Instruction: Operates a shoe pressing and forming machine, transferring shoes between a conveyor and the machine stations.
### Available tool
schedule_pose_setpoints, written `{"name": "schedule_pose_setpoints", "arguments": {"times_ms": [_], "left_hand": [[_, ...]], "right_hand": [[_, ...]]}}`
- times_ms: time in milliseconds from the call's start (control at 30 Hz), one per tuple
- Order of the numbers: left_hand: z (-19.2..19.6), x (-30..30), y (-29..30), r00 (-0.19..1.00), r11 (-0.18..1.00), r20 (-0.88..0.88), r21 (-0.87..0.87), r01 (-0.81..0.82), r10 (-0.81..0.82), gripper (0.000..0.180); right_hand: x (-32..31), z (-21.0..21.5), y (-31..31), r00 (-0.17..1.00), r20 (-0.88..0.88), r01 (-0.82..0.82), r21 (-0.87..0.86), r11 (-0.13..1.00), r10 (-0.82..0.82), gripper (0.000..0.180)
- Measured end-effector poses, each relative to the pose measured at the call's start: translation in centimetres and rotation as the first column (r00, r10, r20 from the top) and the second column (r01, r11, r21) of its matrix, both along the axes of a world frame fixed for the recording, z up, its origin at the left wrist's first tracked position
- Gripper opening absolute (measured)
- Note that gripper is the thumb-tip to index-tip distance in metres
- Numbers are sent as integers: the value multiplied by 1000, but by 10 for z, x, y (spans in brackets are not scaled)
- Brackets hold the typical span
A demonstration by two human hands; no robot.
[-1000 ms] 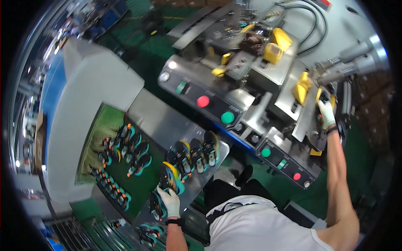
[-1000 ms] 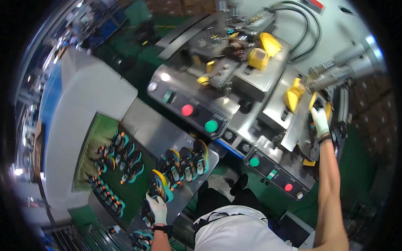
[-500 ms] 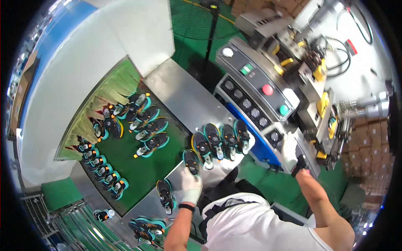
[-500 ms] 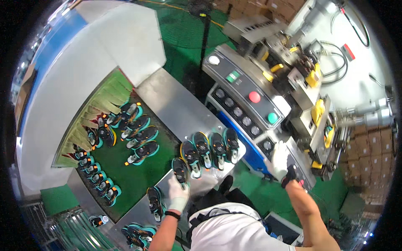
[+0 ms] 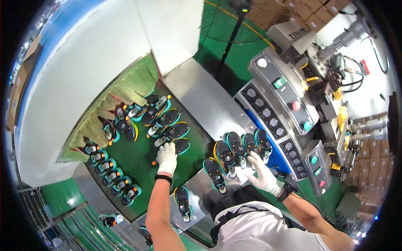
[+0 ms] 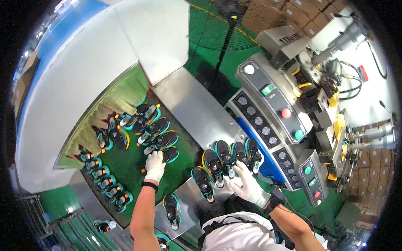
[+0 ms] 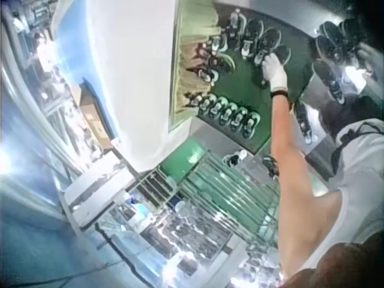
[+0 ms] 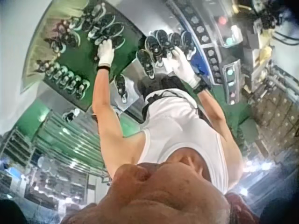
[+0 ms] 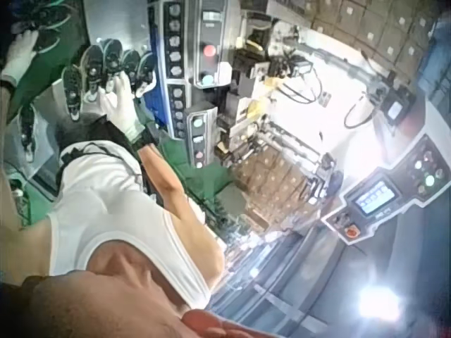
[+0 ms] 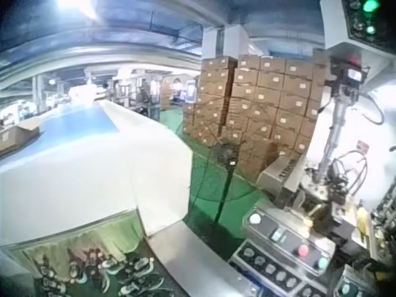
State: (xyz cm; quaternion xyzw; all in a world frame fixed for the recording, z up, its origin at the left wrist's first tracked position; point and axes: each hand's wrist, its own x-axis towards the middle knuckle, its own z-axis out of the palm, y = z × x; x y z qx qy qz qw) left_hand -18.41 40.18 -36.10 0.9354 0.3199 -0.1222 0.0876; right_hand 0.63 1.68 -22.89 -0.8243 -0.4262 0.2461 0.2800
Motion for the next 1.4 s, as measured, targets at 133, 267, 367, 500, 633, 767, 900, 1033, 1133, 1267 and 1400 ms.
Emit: {"name": "schedule_pose_setpoints", "arguments": {"times_ms": [133,267,367,500,633,767,900,1033,1133,1267,1400], "left_hand": [[32,19,-32,952,895,262,-445,-26,158,49],[156,63,-129,779,545,281,-833,-92,561,44],[201,102,-188,783,358,388,-906,227,486,50],[238,196,-240,675,223,737,-661,716,19,48],[236,246,-294,871,128,425,-905,405,248,50],[221,301,-326,755,440,566,-800,407,331,64],[237,370,-335,614,349,618,-786,511,491,62],[243,409,-307,534,376,609,-788,487,586,58],[238,406,-279,499,393,577,-813,429,647,56],[232,395,-288,532,378,559,-827,416,636,55],[236,364,-301,537,401,596,-801,444,597,51]], "right_hand": [[19,25,-14,968,-208,135,-47,990,-141,71],[45,37,-25,667,-674,457,33,889,-318,67],[87,59,-33,551,-811,332,-6,943,-199,48],[96,17,-98,-17,-976,461,184,868,215,50],[132,58,-162,233,-950,479,299,825,208,61],[174,85,-222,300,-944,606,302,736,140,60],[208,78,-281,153,-987,875,158,458,48,43],[217,78,-318,171,-951,962,217,164,258,55],[217,80,-310,258,-946,951,284,118,198,48],[200,63,-317,176,-941,968,219,125,288,54],[178,46,-301,156,-940,969,206,139,305,52]]}}
